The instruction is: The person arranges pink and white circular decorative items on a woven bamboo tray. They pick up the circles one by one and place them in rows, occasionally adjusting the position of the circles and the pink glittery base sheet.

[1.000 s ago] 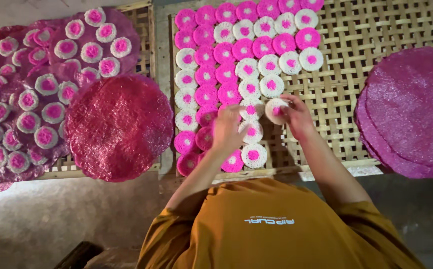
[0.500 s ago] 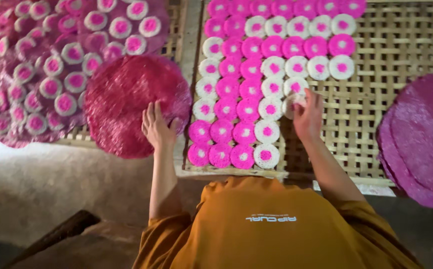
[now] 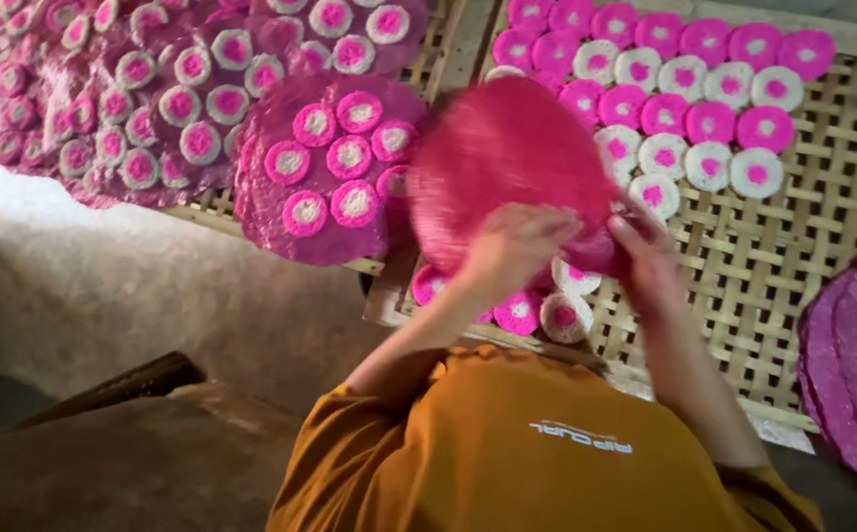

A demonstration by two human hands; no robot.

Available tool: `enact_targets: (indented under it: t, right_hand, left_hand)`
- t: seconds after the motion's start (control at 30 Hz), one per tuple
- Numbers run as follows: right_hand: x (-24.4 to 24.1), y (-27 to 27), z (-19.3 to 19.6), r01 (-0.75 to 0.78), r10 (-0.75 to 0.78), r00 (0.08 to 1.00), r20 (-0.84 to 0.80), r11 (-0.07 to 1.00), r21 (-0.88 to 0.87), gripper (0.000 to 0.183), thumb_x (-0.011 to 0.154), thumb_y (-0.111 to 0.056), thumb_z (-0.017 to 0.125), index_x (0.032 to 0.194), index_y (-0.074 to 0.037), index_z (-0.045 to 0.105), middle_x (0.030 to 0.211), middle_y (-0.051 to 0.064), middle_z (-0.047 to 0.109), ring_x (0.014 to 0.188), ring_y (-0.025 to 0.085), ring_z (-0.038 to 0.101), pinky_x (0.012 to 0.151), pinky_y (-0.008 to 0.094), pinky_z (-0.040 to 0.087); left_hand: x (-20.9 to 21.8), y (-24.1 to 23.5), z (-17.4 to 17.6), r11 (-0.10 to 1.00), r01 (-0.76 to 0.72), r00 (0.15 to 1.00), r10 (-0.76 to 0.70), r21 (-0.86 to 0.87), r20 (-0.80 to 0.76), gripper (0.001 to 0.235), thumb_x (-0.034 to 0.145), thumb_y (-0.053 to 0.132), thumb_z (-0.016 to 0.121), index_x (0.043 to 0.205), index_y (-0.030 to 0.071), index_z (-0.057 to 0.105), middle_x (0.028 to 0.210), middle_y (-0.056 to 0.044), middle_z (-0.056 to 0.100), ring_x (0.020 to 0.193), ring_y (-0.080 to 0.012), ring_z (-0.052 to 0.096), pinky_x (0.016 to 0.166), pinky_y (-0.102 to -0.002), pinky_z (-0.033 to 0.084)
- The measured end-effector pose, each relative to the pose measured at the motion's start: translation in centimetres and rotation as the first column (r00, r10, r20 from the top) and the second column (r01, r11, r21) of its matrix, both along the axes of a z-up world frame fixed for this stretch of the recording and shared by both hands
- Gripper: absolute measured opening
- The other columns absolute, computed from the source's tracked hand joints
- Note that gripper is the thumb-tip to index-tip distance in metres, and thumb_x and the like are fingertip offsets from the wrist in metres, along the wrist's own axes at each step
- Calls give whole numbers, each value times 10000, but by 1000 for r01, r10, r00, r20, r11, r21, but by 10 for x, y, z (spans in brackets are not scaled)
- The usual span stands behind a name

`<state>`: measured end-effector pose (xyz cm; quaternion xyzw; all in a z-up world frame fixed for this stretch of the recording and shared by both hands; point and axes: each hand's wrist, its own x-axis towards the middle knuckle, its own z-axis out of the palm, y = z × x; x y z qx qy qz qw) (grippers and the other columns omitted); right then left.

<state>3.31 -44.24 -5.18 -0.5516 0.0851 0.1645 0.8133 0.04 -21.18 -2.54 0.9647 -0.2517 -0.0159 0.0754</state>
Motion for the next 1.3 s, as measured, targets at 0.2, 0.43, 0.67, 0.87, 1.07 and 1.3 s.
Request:
enact_targets:
  t: [0.2,0.43,0.67,0.87,1.07,1.3]
  right_hand:
    - [-24,-204,-36,467,-287,737,613,871,-154,713,998,229,625,1628,-55,452,1506,97,512,1351,222,550,1165,340,518]
    - [-117,-388,-71,691,-722,654,227,448,-567,437,1119,-279,662,1478,-45,575,1466,128,620,1240,221,666,1027,309,556]
    - [-136,-349,-80,210,-520,666,535,-558,-803,733,1036,-234,739,1589,-68,286,1530,178,361,1357,402,453,1121,539,416]
    - [-81,-127,-60,-199,-114,917,-382,699,-687,417,1092,-439,460,1233,-135,707,1013,92,625,855,184,534,800,381,466]
    - [-67,-52,-53,91,-45,964,-262,982,165,431,1031,-202,517,1385,44,534,1130,141,689,987,226,685,848,347,547]
    - [-54,-81,-114,85,-73,995,65,974,-208,334,994,-8,610,1326,-10,578,1140,117,686,984,203,674,853,338,583]
  left_hand:
    - [21,62,-28,714,-421,877,478,-559,-49,461,906,146,731,1345,71,612,1362,-143,638,1223,-331,613,1031,-462,496]
    - [57,192,-85,677,-736,674,730,11,112,677,772,286,808,1371,124,539,1410,-156,568,1265,-372,552,928,-537,479]
    - [52,167,-41,604,-764,645,721,-226,-255,265,931,271,786,1126,124,681,975,-68,719,873,-225,679,797,-451,562]
    - [27,16,-2,647,-654,721,375,-393,-583,233,934,210,738,1155,153,689,955,-34,716,732,-143,632,586,-264,544]
    - [-11,-89,-26,797,50,998,-62,-602,0,534,820,486,722,1243,170,641,1172,-113,682,1033,-275,709,852,-411,600]
    - [16,-103,-93,647,-409,819,-51,-644,-572,379,947,222,664,1310,135,601,1127,-137,741,987,-268,764,863,-419,625]
